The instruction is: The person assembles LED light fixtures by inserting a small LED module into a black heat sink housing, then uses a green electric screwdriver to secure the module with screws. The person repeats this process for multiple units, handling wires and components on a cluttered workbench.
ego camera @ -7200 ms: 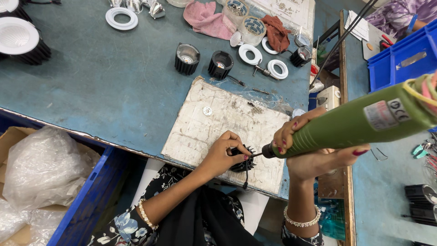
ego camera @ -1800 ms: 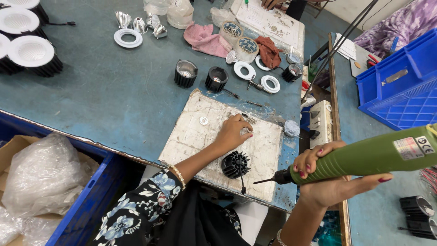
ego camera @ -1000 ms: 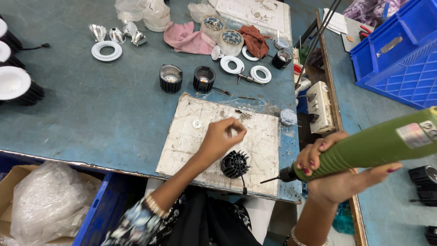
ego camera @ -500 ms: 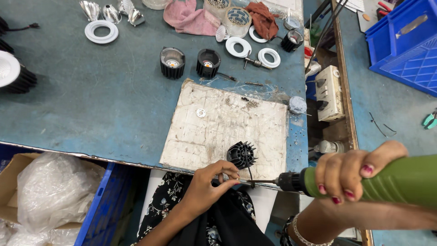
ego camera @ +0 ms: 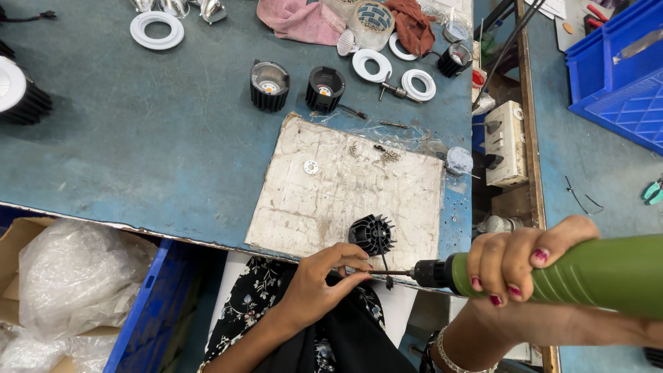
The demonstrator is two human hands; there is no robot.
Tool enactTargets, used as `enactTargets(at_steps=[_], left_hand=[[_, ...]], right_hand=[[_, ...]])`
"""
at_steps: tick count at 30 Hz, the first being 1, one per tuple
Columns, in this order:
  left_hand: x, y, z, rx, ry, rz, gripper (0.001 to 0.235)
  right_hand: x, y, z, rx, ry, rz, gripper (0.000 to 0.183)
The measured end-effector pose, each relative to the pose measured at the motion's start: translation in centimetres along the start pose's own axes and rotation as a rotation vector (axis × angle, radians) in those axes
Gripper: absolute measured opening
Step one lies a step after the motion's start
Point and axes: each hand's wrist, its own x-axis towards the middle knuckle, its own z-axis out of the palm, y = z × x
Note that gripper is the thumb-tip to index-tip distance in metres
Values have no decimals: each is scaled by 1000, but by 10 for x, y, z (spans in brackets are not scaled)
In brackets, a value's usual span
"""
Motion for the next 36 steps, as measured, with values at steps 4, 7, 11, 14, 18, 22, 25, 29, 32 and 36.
enactTargets(at_steps=[4, 7, 11, 14, 18, 22, 25, 29, 32, 36], left_hand=[[1, 5, -1, 20, -3, 38, 34], [2, 8, -1, 68, 20, 34, 35], [6, 5, 2, 189, 25, 112, 35], [17, -3, 6, 237, 16, 140, 38], [33, -18, 5, 174, 13, 242, 55], [41, -31, -9, 102, -56, 185, 81], [41, -35, -13, 130, -107, 187, 89], [44, -37, -10, 209, -129, 181, 95], [45, -39, -8, 221, -132, 154, 97], [47, -43, -6, 225, -132, 179, 90]], right_hand=[[2, 1, 4, 8, 12, 25, 98], [7, 3, 4, 21, 2, 40, 99], [8, 8, 7, 45, -30, 13, 101], [12, 10, 5, 7, -57, -22, 101], [16, 14, -1, -61, -30, -103, 100], [23, 21, -9, -157, 13, -145, 102], [22, 28, -12, -183, 36, -162, 104], [24, 36, -11, -148, 65, -143, 105], [25, 38, -10, -111, 57, -123, 106], [27, 40, -7, -116, 52, -117, 106]])
